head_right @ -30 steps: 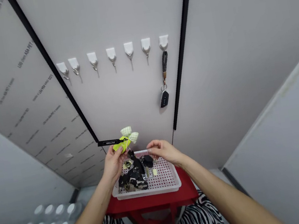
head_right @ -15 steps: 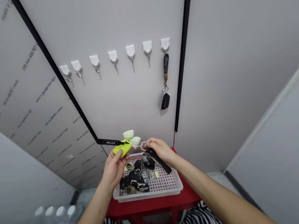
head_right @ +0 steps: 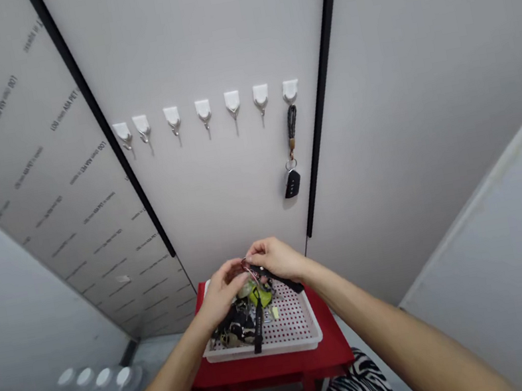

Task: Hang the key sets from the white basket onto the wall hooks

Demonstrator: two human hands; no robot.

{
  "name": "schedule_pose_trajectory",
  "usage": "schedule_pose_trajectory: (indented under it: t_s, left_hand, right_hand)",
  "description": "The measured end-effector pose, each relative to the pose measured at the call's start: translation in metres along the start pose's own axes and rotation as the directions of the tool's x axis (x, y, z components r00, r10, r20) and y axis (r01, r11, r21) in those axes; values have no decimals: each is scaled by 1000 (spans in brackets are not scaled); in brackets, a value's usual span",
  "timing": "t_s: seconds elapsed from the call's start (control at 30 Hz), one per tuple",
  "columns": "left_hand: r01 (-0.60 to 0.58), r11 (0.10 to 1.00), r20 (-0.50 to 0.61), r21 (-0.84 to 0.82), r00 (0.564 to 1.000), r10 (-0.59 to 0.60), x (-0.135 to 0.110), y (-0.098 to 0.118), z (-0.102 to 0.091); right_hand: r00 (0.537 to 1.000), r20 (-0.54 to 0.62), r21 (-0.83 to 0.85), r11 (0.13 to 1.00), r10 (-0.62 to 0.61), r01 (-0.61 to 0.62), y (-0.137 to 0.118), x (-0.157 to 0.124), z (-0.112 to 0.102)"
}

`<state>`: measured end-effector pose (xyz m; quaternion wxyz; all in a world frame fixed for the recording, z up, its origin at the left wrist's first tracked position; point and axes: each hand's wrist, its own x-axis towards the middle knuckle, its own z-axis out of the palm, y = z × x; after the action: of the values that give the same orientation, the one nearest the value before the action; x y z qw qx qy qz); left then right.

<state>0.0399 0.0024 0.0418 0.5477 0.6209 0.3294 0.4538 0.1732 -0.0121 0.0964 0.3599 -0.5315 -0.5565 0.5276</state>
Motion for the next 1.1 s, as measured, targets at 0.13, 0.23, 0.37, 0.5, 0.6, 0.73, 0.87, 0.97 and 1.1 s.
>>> schedule_pose_trajectory:
  t_s: [0.13,0.23,0.37,0.5,0.6,0.73,0.87,0.97,1.1]
  left_hand:
    - [-53,996,3,68,999,53,12,1,14]
    - [14,999,24,51,1000,-15,18,0,16]
    - [106,988,-28,-114,993,-110,21,5,15]
    - [134,967,-6,-216,990,-139,22,10,16]
    - [151,950,52,-273,988,-142,23,13,19]
    - [191,949,166,-251,974,-152,21,16,21]
    - [170,963,165,-209,977,-137,20,19,23]
    - [8,989,39,-148,999,-3,25,24,29]
    - [-195,975,15,-110,980,197,42,41,37]
  right_hand:
    - [996,-81,129,992,19,-9,-5,-1,-1]
    - [998,-57,247,969,26,-11,-6,-9,-17]
    - [985,158,214,972,62,-95,-6,-26,-41]
    - [985,154,261,965,-82,40,-6,-30,-41]
    - [973,12,274,937,-229,217,-7,-23,-31]
    - [931,-225,89,946,-287,313,-9,-10,-24]
    - [914,-267,23,946,-306,323,-16,-6,-24]
    - [913,-258,11,944,-317,331,-28,-7,-21]
    - [897,-262,-2,930,-356,368,-50,-7,-21]
